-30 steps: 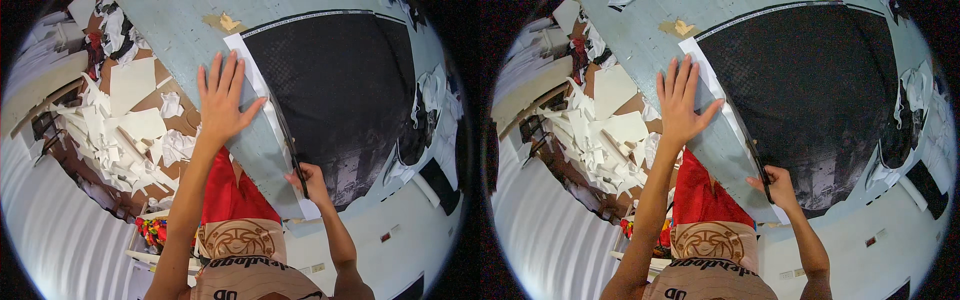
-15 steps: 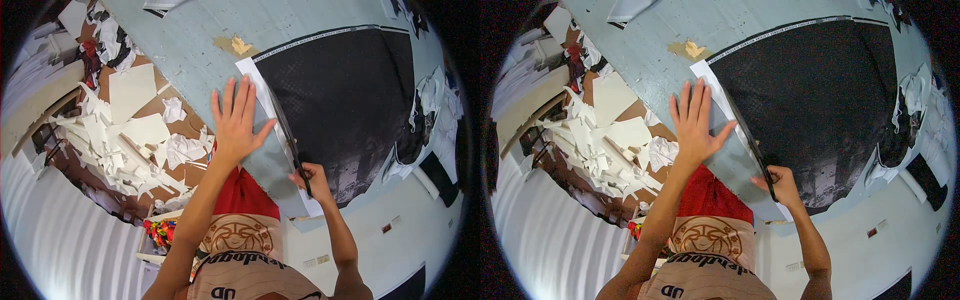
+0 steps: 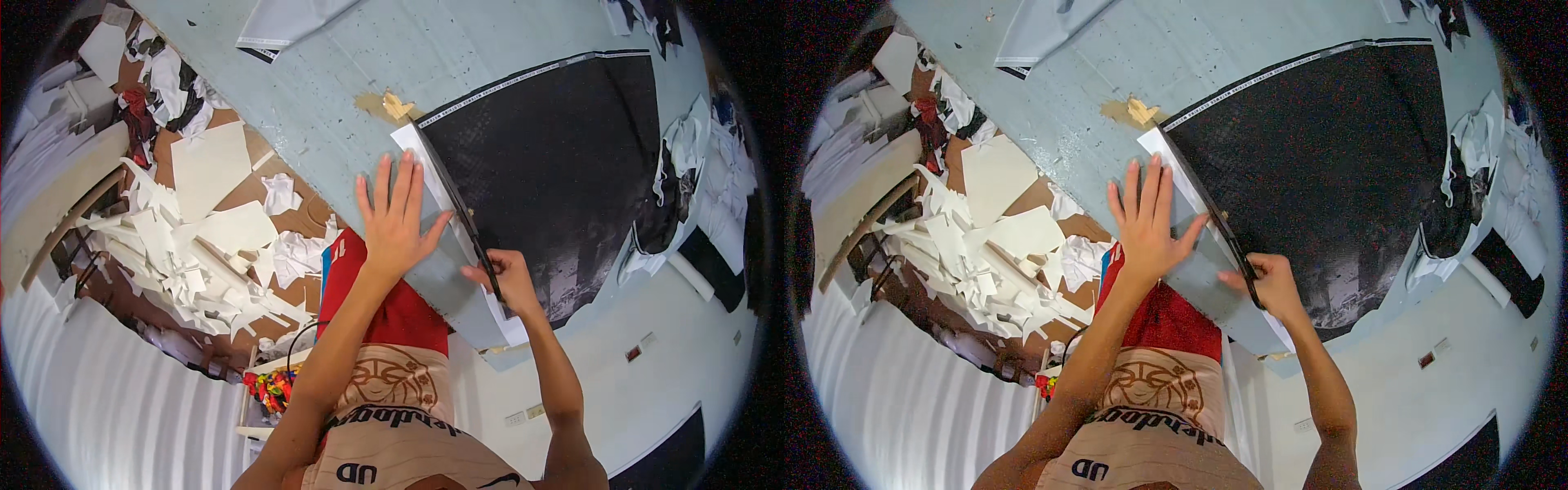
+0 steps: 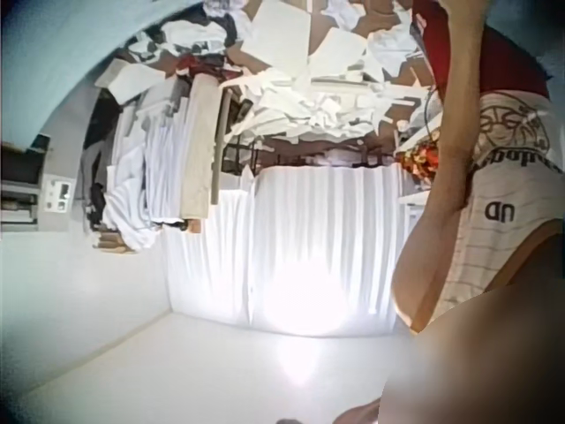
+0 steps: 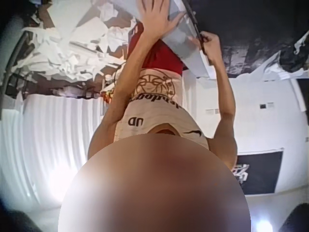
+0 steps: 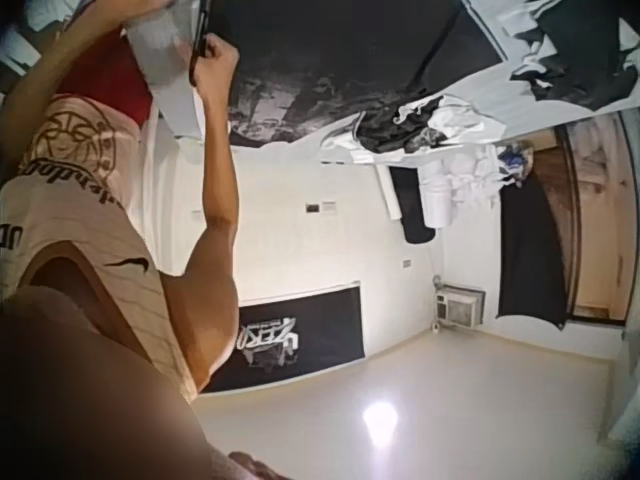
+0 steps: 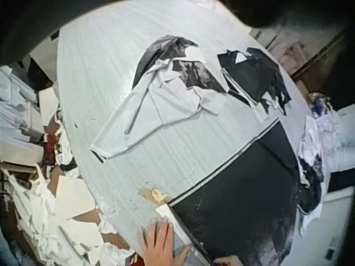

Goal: Cutting out printed designs from a large sheet of transfer film using scissors.

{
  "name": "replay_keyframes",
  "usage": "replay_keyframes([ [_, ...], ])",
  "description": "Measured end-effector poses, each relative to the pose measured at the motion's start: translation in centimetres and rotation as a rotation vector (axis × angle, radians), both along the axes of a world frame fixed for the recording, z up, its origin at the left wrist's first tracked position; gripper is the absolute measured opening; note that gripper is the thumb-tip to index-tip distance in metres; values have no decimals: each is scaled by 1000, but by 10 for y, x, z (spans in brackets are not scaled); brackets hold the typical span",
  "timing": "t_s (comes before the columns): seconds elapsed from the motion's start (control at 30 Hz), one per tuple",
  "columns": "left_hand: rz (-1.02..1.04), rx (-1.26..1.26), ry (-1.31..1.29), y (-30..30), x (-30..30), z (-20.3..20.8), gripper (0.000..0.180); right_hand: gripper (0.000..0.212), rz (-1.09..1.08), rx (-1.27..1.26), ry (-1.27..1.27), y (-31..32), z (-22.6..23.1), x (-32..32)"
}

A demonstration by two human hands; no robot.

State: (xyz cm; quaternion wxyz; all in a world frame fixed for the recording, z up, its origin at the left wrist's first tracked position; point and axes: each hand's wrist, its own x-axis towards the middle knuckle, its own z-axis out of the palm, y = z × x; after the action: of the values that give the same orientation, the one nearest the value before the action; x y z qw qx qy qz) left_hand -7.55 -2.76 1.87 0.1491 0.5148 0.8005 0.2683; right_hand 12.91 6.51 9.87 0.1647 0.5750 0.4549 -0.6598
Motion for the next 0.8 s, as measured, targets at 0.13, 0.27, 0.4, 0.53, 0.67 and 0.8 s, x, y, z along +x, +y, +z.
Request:
replay_keyframes([
  [0.13,6,0,-17,2,5,16,81,41,-67,110,51,-8,33,-8],
  [0.27,-31,-4,47,0,15,25,70,41,-83,230,69,-61,55,49],
  [0.4,-49,23,110,-16,23,35,54,46,-223,284,16,-97,125,91],
  [0.53,-130,87,149,-26,34,26,37,52,-440,406,-11,-137,164,154],
  [0.67,-458,150,31,-78,142,28,28,53,-642,445,-36,-185,161,237],
  [0.8,-1574,-234,-540,-124,257,34,32,50,-898,450,18,-227,161,295],
])
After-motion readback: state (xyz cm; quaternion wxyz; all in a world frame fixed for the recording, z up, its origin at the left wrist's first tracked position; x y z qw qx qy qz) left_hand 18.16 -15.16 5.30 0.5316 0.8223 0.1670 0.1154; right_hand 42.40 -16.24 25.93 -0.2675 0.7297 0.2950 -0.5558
